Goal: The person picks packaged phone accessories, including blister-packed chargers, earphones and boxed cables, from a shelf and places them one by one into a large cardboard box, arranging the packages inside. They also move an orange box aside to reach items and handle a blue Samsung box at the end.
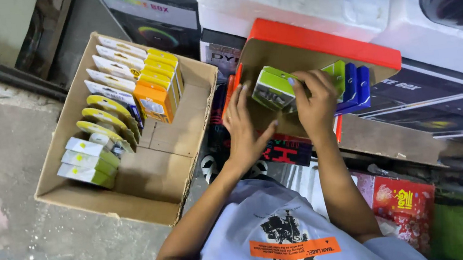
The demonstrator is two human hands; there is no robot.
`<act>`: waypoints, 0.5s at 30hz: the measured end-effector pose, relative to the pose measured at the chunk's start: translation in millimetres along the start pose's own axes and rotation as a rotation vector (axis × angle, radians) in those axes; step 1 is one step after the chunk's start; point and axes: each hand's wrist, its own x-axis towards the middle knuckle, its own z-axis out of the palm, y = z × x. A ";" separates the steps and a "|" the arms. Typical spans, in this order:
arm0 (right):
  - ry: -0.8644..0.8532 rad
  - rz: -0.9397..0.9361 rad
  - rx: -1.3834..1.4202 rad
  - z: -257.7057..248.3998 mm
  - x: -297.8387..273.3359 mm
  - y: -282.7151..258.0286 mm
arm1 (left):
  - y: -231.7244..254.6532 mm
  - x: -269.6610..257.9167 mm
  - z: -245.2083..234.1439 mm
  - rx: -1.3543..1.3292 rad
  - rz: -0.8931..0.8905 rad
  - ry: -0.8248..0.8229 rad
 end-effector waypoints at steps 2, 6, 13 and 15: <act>-0.009 -0.031 0.034 -12.1 4.0 -27.8 | 11.6 1.2 -4.8 0.017 -0.021 0.029; -0.022 -0.083 0.102 -35.4 12.0 -80.6 | 29.9 4.9 -23.7 0.012 -0.029 0.112; -0.082 -0.105 0.330 -8.1 19.0 -125.0 | 15.7 0.0 -67.5 0.082 -0.046 0.300; -0.168 -0.048 0.487 19.4 20.1 -127.8 | -1.8 -1.5 -83.5 0.181 -0.074 0.393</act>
